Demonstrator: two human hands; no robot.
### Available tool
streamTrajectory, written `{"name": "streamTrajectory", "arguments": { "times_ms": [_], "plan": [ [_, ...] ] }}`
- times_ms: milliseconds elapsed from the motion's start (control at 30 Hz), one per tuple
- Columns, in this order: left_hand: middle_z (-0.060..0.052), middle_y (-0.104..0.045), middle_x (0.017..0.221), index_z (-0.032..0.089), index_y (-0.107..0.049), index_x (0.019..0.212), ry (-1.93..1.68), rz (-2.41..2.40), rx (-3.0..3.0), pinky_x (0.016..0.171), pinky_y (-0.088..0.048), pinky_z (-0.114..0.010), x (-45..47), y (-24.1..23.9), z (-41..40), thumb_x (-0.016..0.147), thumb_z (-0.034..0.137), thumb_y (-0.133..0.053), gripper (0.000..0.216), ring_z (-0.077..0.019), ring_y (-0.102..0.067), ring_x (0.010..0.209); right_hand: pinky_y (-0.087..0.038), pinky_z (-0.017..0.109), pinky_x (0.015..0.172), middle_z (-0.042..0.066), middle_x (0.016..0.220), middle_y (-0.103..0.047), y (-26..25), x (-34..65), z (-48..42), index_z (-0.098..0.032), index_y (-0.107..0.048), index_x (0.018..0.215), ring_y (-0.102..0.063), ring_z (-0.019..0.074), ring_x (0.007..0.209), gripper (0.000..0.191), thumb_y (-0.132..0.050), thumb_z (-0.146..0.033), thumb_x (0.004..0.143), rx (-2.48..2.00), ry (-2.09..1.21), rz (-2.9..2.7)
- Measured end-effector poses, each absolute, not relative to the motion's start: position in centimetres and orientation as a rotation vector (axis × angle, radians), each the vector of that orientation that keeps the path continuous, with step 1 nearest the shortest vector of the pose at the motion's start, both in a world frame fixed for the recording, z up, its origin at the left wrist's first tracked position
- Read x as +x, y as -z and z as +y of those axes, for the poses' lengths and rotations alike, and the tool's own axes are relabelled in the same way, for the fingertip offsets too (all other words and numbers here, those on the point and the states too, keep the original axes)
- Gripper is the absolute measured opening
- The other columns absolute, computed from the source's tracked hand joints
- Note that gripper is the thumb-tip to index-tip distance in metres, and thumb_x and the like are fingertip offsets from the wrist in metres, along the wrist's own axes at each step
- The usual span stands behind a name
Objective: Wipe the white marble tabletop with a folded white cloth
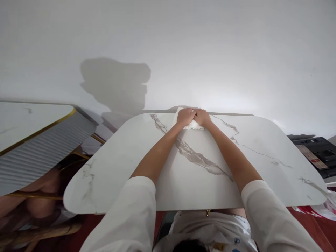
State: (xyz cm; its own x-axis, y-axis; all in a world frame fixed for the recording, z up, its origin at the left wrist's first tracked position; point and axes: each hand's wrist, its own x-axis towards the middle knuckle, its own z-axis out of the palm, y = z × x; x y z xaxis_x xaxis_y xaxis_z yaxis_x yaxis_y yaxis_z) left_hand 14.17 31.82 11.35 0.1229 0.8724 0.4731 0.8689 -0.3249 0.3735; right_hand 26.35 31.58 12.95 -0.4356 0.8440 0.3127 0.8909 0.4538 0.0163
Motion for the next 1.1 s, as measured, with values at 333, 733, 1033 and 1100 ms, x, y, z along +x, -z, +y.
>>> {"name": "streamTrajectory", "arguments": {
  "times_ms": [333, 733, 1033, 1100],
  "plan": [
    [-0.012, -0.058, 0.126, 0.016, -0.053, 0.119, -0.922, 1.726, 2.494, 0.106, -0.035, -0.039, 13.5, -9.8, 23.3, 0.091, 0.020, -0.033, 0.034, -0.0246, -0.049, 0.120, -0.018, 0.044, 0.116, 0.015, 0.156, -0.029, -11.7, 26.4, 22.7, -0.002, -0.028, 0.149, -0.024, 0.0280, 0.144, 0.060, -0.025, -0.028, 0.095, -1.568, 0.214, -2.526],
    [-0.008, -0.051, 0.139, 0.023, -0.050, 0.126, -0.907, 1.634, 2.314, 0.114, -0.028, -0.040, 13.2, -8.1, 6.5, 0.083, 0.025, -0.038, 0.046, -0.0239, -0.041, 0.132, -0.021, 0.050, 0.117, 0.015, 0.154, -0.032, -9.4, 27.4, 5.8, -0.007, -0.033, 0.148, -0.025, 0.0296, 0.144, 0.061, -0.029, -0.030, 0.092, -1.455, 0.181, -2.538],
    [-0.003, -0.043, 0.148, 0.031, -0.043, 0.137, -0.889, 1.556, 2.186, 0.115, -0.026, -0.045, 18.0, -7.3, 2.9, 0.081, 0.031, -0.047, 0.056, -0.0267, -0.031, 0.141, -0.022, 0.048, 0.118, 0.010, 0.154, -0.032, -10.1, 32.9, 1.4, -0.014, -0.032, 0.150, -0.023, 0.0243, 0.145, 0.062, -0.034, -0.030, 0.090, -1.517, 0.135, -2.543],
    [-0.002, -0.043, 0.148, 0.033, -0.043, 0.136, -0.923, 1.515, 2.173, 0.114, -0.027, -0.045, 19.2, -7.0, 3.1, 0.081, 0.032, -0.047, 0.055, -0.0268, -0.033, 0.140, -0.023, 0.048, 0.118, 0.009, 0.154, -0.033, -10.3, 34.3, 1.3, -0.016, -0.032, 0.150, -0.024, 0.0241, 0.145, 0.062, -0.035, -0.031, 0.090, -1.503, 0.150, -2.562]
  ]
}}
